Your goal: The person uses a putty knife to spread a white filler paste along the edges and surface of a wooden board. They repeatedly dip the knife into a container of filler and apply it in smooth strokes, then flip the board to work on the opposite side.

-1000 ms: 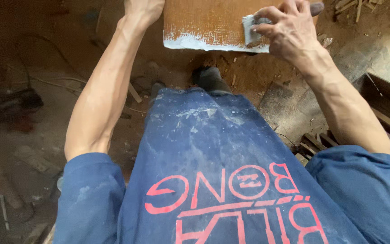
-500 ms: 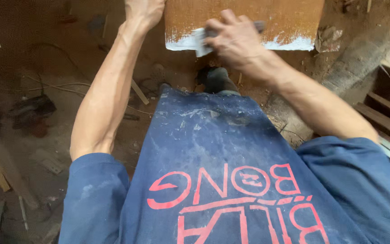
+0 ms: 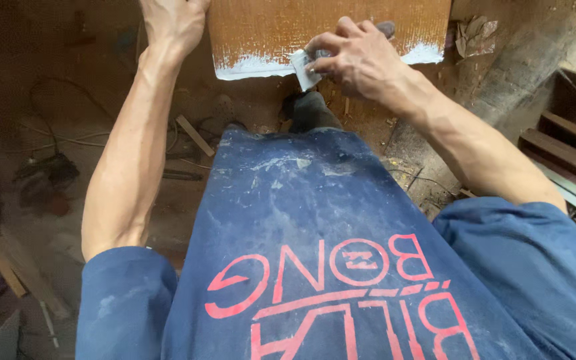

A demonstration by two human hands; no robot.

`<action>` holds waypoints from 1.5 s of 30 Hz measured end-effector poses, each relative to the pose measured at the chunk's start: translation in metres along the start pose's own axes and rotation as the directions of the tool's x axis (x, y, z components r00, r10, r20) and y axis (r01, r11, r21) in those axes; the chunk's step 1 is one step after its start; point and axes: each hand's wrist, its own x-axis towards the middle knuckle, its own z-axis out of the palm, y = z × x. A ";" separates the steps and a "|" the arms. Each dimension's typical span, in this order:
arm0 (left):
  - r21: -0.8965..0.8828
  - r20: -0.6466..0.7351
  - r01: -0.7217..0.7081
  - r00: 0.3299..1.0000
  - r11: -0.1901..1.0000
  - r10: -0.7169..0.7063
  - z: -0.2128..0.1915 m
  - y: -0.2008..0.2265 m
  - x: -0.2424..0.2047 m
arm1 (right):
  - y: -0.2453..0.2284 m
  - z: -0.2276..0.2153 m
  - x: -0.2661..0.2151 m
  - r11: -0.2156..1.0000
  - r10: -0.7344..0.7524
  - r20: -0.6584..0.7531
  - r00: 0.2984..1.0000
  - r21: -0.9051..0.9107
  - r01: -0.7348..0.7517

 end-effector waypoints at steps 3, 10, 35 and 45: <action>-0.032 -0.137 -0.156 0.979 0.987 0.150 -0.016 0.018 -0.004 | 0.022 -0.014 -0.029 0.961 0.109 0.081 0.991 -0.264 -0.084; 0.120 0.036 0.172 0.983 0.978 -0.178 -0.010 0.032 -0.002 | 0.019 -0.031 -0.031 0.977 0.091 -0.056 0.994 -0.186 -0.100; 0.243 0.064 -0.291 0.957 0.925 0.284 0.017 0.113 0.008 | 0.084 -0.024 -0.104 0.935 0.185 -0.002 0.983 -0.309 -0.177; 0.270 0.215 -0.263 0.954 0.926 0.208 0.020 0.093 0.009 | 0.060 -0.023 -0.100 0.966 0.241 0.098 0.966 -0.119 -0.229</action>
